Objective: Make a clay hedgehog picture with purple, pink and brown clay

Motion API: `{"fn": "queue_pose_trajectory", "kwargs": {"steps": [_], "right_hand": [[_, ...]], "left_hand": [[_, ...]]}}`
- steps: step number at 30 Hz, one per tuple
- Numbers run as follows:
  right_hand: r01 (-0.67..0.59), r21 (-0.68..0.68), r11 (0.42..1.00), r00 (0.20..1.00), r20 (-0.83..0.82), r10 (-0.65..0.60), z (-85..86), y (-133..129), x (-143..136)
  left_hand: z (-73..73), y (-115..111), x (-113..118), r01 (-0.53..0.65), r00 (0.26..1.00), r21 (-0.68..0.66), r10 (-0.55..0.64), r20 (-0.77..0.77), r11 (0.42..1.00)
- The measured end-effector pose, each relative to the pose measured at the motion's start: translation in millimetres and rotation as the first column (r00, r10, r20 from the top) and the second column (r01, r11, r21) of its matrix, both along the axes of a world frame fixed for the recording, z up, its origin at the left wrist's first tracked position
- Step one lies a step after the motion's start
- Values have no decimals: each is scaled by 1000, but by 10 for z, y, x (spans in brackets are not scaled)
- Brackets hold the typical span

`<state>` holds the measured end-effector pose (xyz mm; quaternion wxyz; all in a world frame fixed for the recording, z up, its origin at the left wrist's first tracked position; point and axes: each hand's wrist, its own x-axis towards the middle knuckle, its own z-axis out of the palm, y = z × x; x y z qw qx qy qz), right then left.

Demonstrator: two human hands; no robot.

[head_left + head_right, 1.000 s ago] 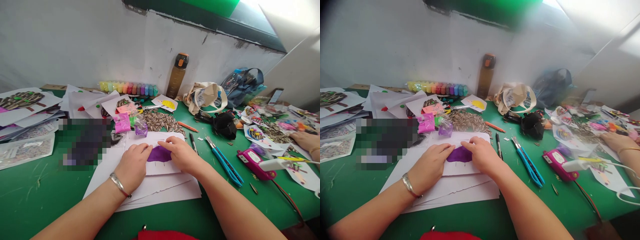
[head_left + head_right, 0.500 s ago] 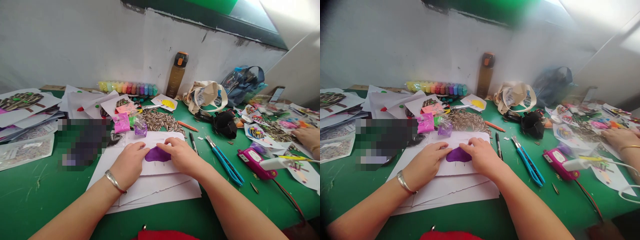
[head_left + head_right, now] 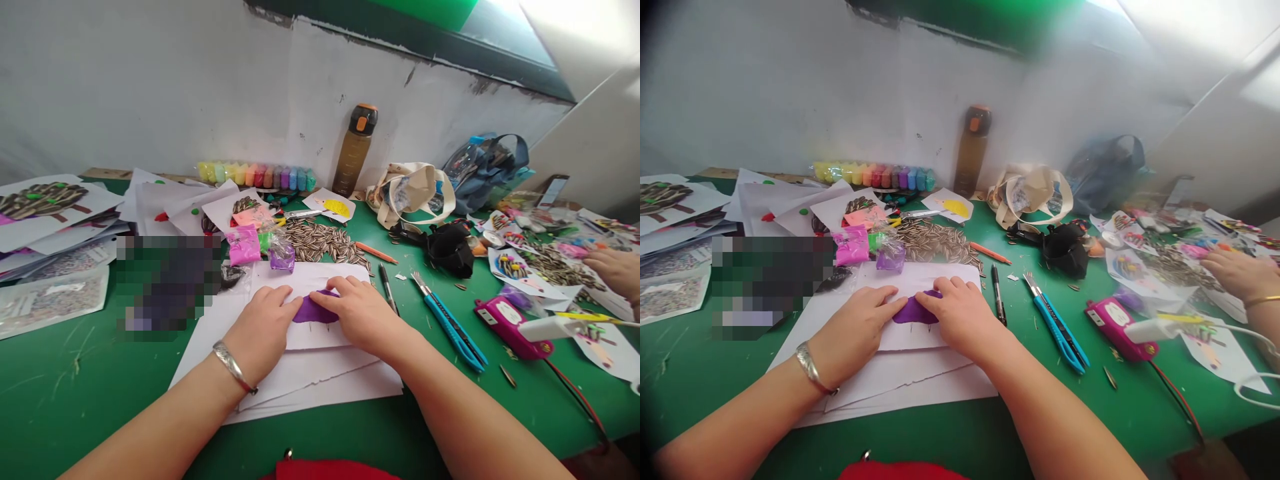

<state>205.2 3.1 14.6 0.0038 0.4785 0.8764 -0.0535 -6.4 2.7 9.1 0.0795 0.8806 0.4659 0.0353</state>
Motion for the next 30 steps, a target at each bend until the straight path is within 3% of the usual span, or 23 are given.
{"fn": "queue_pose_trajectory", "kwargs": {"steps": [7, 14, 30], "right_hand": [[16, -27, 1000, 999, -50, -18, 1, 7, 26], [-11, 11, 1000, 999, 38, 10, 23, 3, -24], [31, -22, 999, 1000, -5, -31, 40, -14, 15]], "left_hand": [[-32, -17, -1, 1, 998, 38, -4, 60, 999], [-20, -31, 17, 0, 1000, 34, 0, 22, 999], [-28, -53, 25, -13, 1000, 25, 12, 15, 1000]]}}
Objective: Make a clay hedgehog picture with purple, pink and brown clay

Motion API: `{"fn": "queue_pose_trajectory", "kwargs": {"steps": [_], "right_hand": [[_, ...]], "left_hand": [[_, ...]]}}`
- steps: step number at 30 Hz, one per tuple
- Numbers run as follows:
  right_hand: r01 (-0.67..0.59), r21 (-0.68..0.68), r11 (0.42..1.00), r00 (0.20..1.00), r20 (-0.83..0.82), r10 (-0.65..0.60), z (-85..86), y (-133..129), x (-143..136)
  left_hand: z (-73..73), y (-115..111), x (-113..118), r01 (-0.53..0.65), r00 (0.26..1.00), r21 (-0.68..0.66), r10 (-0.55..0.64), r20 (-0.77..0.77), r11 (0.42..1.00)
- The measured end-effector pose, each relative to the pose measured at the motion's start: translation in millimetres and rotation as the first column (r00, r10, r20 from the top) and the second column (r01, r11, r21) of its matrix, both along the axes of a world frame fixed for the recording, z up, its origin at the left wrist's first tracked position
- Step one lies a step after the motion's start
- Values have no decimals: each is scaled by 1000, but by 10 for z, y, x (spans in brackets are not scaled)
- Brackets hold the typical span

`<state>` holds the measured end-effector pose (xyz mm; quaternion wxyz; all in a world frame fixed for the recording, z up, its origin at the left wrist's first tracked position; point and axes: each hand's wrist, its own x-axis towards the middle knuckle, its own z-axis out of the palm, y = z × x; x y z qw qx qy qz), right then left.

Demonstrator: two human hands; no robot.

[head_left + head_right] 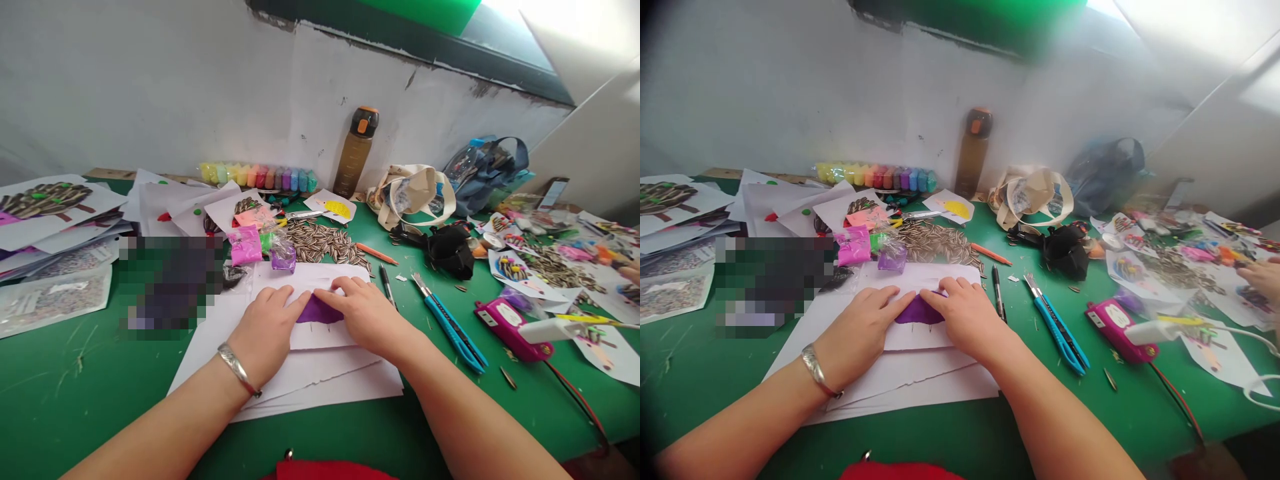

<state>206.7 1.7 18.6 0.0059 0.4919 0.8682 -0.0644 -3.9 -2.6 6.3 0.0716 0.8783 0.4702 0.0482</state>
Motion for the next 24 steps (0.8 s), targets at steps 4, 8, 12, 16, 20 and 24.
{"fn": "queue_pose_trajectory", "kwargs": {"steps": [4, 8, 12, 16, 20, 24], "right_hand": [[-4, -6, 1000, 999, 50, 4, 17, 2, -14], [13, -33, 999, 999, -45, -15, -11, 18, 44], [20, -36, 999, 996, -88, -23, -27, 13, 75], [-5, -11, 1000, 1000, -2, 5, 4, 3, 33], [15, -46, 999, 998, -59, -18, -9, 21, 51], [31, -37, 999, 995, -95, -35, -43, 29, 69]], "left_hand": [[-4, -2, 2, -9, 1000, 9, 9, -13, 1000], [-4, 3, 6, -9, 1000, 7, 9, -16, 1000], [-10, 6, 5, -8, 1000, 3, 8, -4, 1000], [-18, 5, 2, -3, 1000, 23, 3, -7, 1000], [-25, 2, -1, -4, 1000, 38, 5, -13, 999], [-25, -1, -1, -6, 1000, 27, 6, 3, 1000]]}}
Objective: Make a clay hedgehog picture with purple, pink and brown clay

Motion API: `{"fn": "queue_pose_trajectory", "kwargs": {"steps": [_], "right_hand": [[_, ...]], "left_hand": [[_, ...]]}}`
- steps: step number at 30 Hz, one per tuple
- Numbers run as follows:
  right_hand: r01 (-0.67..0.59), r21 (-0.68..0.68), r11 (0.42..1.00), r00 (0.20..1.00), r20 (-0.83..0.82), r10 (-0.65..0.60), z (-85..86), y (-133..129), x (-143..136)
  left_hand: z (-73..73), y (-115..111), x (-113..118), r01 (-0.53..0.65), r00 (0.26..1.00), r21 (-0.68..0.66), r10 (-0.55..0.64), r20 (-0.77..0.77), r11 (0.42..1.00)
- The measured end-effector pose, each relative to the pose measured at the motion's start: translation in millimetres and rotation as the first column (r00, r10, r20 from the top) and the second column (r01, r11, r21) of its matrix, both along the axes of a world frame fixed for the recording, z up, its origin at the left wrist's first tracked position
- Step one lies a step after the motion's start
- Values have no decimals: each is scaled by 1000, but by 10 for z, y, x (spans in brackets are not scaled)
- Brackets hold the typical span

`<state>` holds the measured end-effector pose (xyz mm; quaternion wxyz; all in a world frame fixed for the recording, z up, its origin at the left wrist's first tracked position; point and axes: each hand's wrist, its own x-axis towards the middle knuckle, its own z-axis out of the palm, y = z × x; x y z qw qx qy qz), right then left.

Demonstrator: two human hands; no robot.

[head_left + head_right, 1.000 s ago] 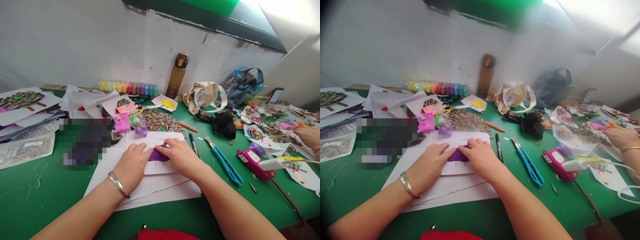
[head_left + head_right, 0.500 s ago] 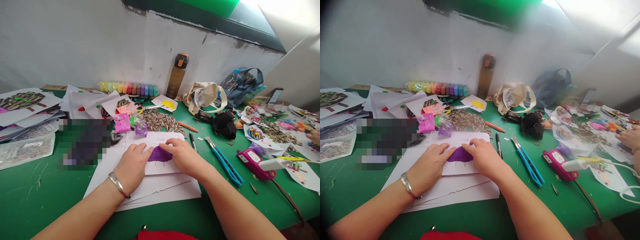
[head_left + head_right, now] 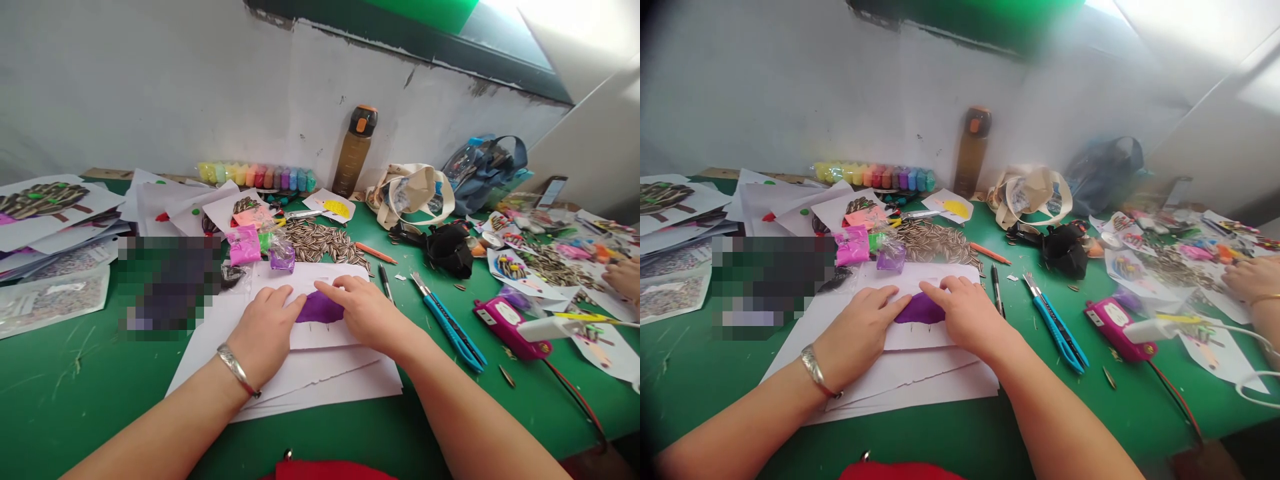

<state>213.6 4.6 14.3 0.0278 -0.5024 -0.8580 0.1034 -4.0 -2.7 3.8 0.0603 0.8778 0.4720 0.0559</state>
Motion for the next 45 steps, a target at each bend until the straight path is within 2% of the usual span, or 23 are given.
{"fn": "queue_pose_trajectory", "kwargs": {"steps": [6, 14, 20, 26, 32, 39, 41, 43, 44, 45], "right_hand": [[-11, 12, 1000, 997, 73, 10, 25, 4, -40], [14, -51, 999, 987, -159, -22, -16, 40, 92], [6, -16, 1000, 998, -55, -7, -1, 28, 42], [34, -82, 996, 975, -217, -51, -18, 38, 99], [11, -9, 1000, 998, -59, -11, -3, 45, 33], [-15, -26, 1000, 989, -151, 11, 1, 13, 92], [-36, -8, 999, 993, -113, 35, 3, 2, 97], [-34, -11, 999, 994, -108, 33, 10, -3, 99], [-26, -23, 999, 992, -126, 23, 16, -4, 102], [-19, -38, 999, 989, -149, 13, 24, -4, 106]], "left_hand": [[17, 2, 11, -6, 1000, -22, 6, -7, 1000], [34, -5, 12, -11, 1000, -29, 11, -14, 1000], [42, 4, 21, -23, 999, -58, 21, -33, 998], [32, -1, 23, -25, 999, -49, 22, -45, 998], [30, 5, 7, -22, 999, -23, 21, -28, 999], [-32, -8, 29, -8, 1000, 14, 8, -16, 1000], [6, 6, 6, 9, 1000, 26, -9, 17, 1000], [115, 60, -101, -10, 998, 48, 7, 58, 999], [194, 102, -193, -69, 996, 79, 63, 69, 995], [283, 153, -311, -181, 983, 125, 174, 66, 976]]}}
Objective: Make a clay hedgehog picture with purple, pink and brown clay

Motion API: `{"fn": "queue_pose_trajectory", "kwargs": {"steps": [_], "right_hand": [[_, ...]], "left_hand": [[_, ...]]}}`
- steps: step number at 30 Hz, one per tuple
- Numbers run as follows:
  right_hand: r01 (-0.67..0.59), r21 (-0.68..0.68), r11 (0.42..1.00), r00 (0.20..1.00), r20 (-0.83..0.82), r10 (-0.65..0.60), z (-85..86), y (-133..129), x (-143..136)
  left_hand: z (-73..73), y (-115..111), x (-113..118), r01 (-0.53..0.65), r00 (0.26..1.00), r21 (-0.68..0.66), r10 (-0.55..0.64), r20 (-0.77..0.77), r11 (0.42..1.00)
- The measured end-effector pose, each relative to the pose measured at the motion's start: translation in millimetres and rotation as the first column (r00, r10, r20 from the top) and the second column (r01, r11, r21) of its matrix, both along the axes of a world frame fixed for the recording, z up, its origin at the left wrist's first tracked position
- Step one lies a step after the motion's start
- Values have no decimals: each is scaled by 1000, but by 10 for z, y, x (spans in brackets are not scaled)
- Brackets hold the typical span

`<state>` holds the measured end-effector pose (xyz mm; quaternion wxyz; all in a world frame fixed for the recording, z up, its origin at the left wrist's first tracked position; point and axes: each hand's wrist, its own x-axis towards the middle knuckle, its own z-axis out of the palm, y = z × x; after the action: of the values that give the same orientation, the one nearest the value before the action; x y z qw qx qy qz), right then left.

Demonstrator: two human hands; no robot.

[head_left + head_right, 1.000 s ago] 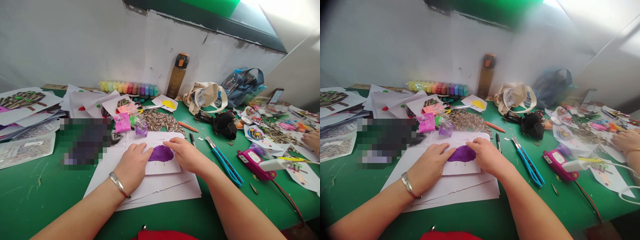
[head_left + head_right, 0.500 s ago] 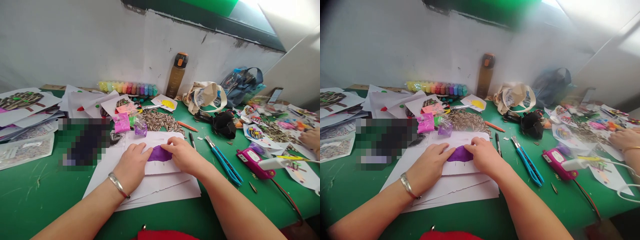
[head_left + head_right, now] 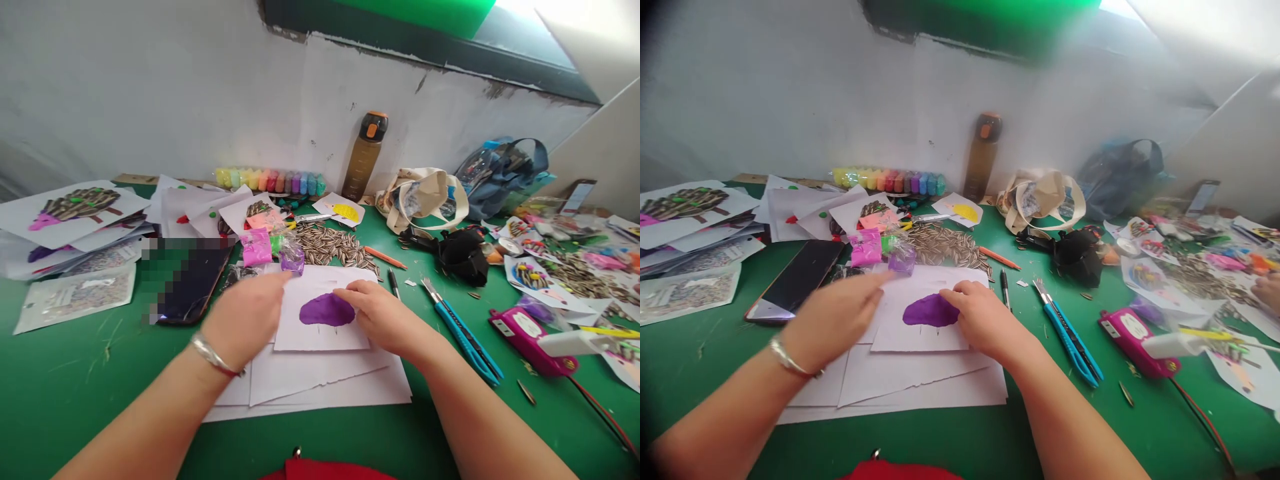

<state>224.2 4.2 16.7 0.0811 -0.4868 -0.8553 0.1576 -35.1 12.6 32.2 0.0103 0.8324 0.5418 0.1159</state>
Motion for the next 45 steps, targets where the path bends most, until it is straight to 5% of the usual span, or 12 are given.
{"fn": "queue_pose_trajectory", "kwargs": {"steps": [3, 6, 9, 29, 36, 41, 45], "right_hand": [[-4, -21, 1000, 1000, -29, 3, 25, -6, 8], [-24, -20, 1000, 1000, -17, 23, 49, -22, -3], [-27, -24, 999, 1000, -10, 27, 64, -38, -19], [-38, 40, 998, 999, 23, 38, 29, -38, -8], [-47, 53, 998, 998, 46, 44, 37, -42, -25], [-56, 53, 997, 998, 34, 54, 42, -44, -28], [-60, 62, 996, 998, 18, 59, 45, -48, -27]], "left_hand": [[256, 172, -419, -352, 934, 94, 356, -34, 931], [370, 320, -725, -561, 821, -89, 540, -183, 823], [326, 428, -794, -566, 819, -227, 509, -266, 792], [-49, 644, -813, -593, 798, -154, 552, -240, 790], [76, 555, -793, -574, 818, -192, 547, -179, 796], [318, 330, -1065, -559, 828, -152, 557, -58, 815], [296, 90, -1319, -555, 832, -92, 554, -43, 827]]}}
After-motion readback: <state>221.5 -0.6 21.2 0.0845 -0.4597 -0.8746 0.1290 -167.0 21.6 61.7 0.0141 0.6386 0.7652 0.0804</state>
